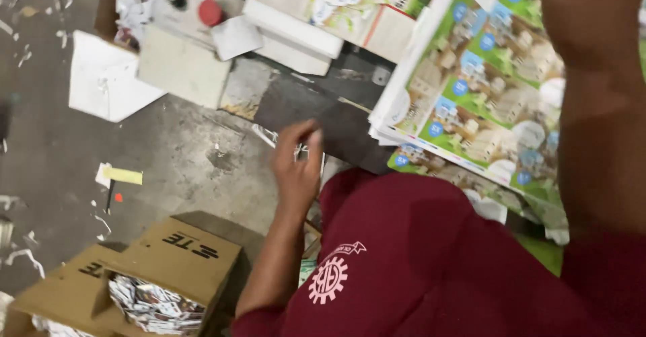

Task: Stripping waste paper material from stacks of die-cut printed sheets.

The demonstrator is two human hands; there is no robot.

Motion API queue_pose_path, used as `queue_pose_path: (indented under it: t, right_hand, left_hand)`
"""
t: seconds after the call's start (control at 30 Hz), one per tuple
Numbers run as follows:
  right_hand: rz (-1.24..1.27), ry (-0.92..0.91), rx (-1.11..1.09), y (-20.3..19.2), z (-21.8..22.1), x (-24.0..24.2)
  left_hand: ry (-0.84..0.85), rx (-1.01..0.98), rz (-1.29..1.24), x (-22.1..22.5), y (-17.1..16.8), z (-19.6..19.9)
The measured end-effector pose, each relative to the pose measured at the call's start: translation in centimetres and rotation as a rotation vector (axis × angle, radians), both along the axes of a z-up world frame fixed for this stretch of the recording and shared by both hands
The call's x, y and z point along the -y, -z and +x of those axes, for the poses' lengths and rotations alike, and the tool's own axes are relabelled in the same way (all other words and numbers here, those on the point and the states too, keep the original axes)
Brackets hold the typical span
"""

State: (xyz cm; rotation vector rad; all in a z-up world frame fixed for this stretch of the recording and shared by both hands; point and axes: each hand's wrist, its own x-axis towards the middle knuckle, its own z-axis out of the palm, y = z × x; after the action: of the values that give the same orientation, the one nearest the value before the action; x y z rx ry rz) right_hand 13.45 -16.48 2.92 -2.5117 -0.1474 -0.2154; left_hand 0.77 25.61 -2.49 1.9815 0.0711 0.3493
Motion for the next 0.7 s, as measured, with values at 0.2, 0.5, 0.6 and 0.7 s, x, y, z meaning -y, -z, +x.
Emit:
queue_pose_path:
  t: [0.2, 0.5, 0.6, 0.7]
  right_hand:
    - [-0.179, 0.112, 0.037, 0.7, -16.8, 1.3]
    - [-0.430, 0.557, -0.003, 4.5, -29.7, 0.5]
    - [-0.310, 0.417, 0.154, 4.7, -25.1, -2.2]
    - [-0.147, 0.234, 0.206, 5.6, -19.9, -5.0]
  left_hand:
    - [0.479, -0.128, 0.210, 8.1, -0.9, 6.4]
    - [0.495, -0.042, 0.617, 10.9, 0.3, 7.4]
    - [0.467, -0.065, 0.629, 10.9, 0.0, 7.8]
    - [0.457, -0.176, 0.624, 11.3, 0.4, 8.4]
